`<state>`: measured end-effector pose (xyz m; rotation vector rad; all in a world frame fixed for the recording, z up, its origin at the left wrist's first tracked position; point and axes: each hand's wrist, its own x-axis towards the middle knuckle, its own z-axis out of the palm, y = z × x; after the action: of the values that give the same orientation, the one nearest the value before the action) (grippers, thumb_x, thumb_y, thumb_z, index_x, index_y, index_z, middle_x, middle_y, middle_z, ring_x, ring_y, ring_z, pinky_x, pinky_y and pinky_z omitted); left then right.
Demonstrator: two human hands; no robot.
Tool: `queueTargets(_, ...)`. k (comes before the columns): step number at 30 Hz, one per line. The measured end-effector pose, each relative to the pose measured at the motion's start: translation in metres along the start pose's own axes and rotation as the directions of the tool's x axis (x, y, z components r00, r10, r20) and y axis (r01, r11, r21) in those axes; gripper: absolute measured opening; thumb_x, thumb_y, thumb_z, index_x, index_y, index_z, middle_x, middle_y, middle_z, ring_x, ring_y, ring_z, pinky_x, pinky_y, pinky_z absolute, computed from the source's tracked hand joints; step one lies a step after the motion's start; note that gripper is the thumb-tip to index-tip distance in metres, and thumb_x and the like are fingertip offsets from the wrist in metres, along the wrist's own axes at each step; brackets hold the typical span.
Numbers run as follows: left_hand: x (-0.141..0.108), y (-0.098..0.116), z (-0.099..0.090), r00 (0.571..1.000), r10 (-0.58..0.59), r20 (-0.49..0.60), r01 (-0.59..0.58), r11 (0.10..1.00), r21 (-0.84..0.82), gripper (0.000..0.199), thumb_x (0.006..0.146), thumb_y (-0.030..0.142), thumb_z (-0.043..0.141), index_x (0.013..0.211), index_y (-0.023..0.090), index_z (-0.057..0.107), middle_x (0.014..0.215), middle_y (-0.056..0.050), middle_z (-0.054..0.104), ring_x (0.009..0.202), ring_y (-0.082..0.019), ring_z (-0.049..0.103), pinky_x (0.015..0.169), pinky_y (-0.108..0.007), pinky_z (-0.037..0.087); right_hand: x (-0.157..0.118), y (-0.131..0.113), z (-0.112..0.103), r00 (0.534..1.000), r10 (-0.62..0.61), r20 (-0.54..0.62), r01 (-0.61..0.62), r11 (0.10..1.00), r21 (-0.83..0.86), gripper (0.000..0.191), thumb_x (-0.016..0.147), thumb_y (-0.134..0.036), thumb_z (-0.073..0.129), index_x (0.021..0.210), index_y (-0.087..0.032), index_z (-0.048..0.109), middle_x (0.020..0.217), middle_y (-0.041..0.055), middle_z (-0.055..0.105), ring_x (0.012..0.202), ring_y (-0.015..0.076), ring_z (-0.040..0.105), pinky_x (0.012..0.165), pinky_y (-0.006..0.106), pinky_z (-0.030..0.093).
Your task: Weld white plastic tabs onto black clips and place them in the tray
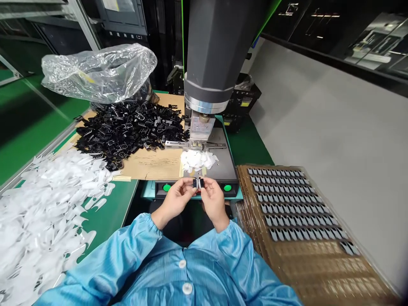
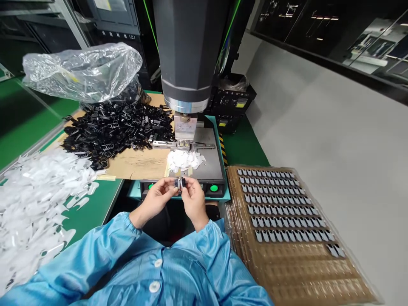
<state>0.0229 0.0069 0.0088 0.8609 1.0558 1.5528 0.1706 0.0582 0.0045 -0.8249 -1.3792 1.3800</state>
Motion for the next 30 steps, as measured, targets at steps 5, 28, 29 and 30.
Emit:
queueTargets(5,-0.009,-0.005,0.002,0.999,0.004,0.038,-0.005,1.0,0.022,0.04,0.086,0.039,0.088,0.118,0.021,0.073,0.107,-0.007,0.078,0.087,-0.016,0.071,0.084,-0.031,0.06,-0.012,-0.005,-0.006,1.0,-0.013,0.003,0.013,1.0,-0.026,0.037,0.094,-0.031,0.073,0.131,-0.025,0.068,0.133,0.0102,0.073,0.127,0.0248,0.07,0.115,0.045,0.056)
queueTargets(28,-0.011,0.011,-0.004,0.91,-0.354,0.216,0.414,0.812,-0.412,0.044,0.093,0.029,0.079,0.135,0.02,0.068,0.115,-0.009,0.077,0.089,-0.016,0.077,0.081,-0.027,0.064,-0.021,-0.034,-0.005,0.965,0.26,0.04,-0.259,0.916,0.308,0.038,0.097,-0.039,0.071,0.133,-0.027,0.067,0.124,0.0073,0.074,0.092,0.0184,0.07,0.081,0.034,0.06)
queueTargets(29,-0.011,0.01,-0.004,0.908,-0.356,0.221,0.419,0.803,-0.424,0.047,0.092,0.028,0.079,0.137,0.021,0.068,0.114,-0.008,0.077,0.089,-0.016,0.077,0.08,-0.027,0.064,-0.022,-0.034,-0.003,0.964,0.261,0.046,-0.262,0.912,0.315,0.038,0.096,-0.039,0.072,0.132,-0.027,0.068,0.123,0.0071,0.074,0.092,0.0187,0.07,0.082,0.034,0.06)
queueTargets(30,-0.011,0.009,-0.004,0.907,-0.357,0.225,0.421,0.797,-0.433,0.048,0.092,0.027,0.08,0.138,0.022,0.068,0.112,-0.008,0.077,0.088,-0.016,0.077,0.079,-0.027,0.064,-0.022,-0.034,-0.002,0.964,0.263,0.051,-0.265,0.909,0.321,0.038,0.096,-0.039,0.072,0.131,-0.027,0.068,0.122,0.0069,0.074,0.092,0.0189,0.07,0.082,0.035,0.061)
